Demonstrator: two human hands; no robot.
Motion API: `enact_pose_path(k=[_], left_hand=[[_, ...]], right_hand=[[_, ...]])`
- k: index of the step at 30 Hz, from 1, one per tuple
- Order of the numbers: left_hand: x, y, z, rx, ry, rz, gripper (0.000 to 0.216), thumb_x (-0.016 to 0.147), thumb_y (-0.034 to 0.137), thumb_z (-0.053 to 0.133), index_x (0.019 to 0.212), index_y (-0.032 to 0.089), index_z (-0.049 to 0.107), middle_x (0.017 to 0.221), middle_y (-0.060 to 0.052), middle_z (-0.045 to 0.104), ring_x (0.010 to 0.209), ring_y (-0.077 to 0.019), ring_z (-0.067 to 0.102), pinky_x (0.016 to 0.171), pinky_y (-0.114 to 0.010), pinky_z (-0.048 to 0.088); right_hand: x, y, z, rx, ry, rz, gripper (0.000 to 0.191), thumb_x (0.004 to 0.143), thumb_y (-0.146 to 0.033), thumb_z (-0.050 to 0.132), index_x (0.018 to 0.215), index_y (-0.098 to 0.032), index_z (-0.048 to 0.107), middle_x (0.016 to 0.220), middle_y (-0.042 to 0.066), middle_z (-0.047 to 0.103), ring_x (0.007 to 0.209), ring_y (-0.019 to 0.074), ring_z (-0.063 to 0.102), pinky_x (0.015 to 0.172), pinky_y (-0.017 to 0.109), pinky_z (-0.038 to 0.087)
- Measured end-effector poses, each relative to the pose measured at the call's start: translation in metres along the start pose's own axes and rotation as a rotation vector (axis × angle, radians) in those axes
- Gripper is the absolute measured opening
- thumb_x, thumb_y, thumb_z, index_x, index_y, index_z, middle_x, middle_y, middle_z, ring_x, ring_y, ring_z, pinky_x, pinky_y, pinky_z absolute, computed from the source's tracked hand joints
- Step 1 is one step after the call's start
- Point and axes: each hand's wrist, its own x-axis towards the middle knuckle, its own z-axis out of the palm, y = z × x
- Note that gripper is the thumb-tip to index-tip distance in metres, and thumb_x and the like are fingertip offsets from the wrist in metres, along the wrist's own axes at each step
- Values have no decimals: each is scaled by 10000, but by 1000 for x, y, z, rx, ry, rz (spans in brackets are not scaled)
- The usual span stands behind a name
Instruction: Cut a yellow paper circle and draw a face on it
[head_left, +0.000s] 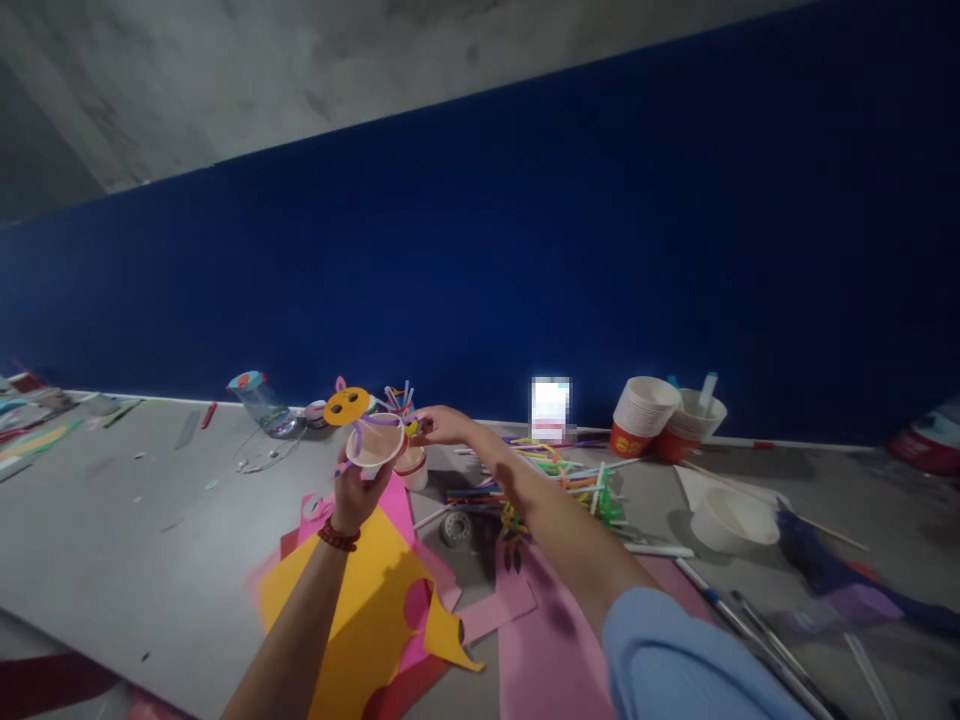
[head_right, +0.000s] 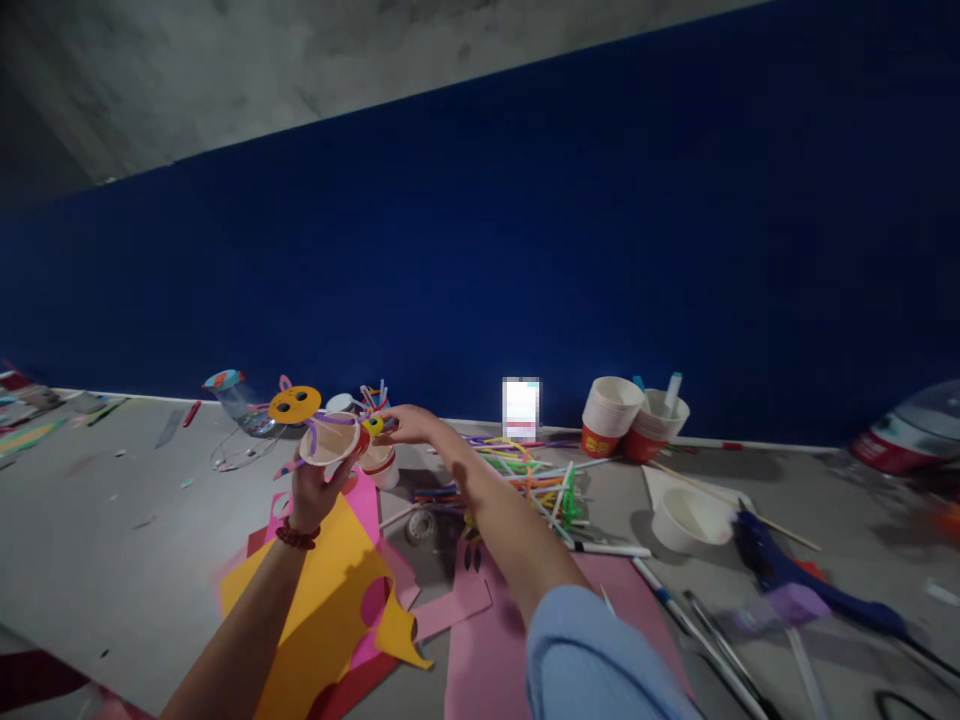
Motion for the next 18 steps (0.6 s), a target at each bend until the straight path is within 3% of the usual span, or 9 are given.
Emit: enact_pose_path(k=[7, 10, 14, 18], left_hand=[[-7, -5, 1, 19, -76, -45, 312, 863, 427, 643, 1011, 157, 695, 1199, -182, 687, 1237, -358, 592, 943, -462, 549], [-11, -5, 2, 15, -97, -63, 331, 860, 452, 641, 1006, 158, 685, 1104, -164, 714, 1122, -344, 659, 888, -440, 568], [-16, -7, 5, 12, -122, -75, 304, 855, 481, 640, 912, 184, 670, 779, -86, 700, 816, -292, 718, 732, -393, 589], [-18, -15, 9, 16, -89, -80, 393, 830, 536, 653, 972, 171, 633, 855, -113, 677, 838, -307, 696, 730, -424, 579]], right_hand=[[10, -3, -6, -59, -69, 32, 263, 758, -306, 765, 1002, -207, 777, 941, 24, 767, 825, 179, 640, 647, 208, 369], [13, -4, -7, -62, -96, 41, 235, 763, -260, 739, 988, -204, 781, 875, 8, 764, 777, 167, 630, 628, 207, 351], [15, -2, -6, -50, -121, 54, 173, 791, -231, 694, 926, -168, 783, 764, -14, 735, 708, 152, 611, 599, 206, 341], [17, 2, -5, -26, -126, 72, 141, 842, -249, 673, 889, -149, 760, 737, -32, 700, 701, 137, 608, 608, 199, 377]])
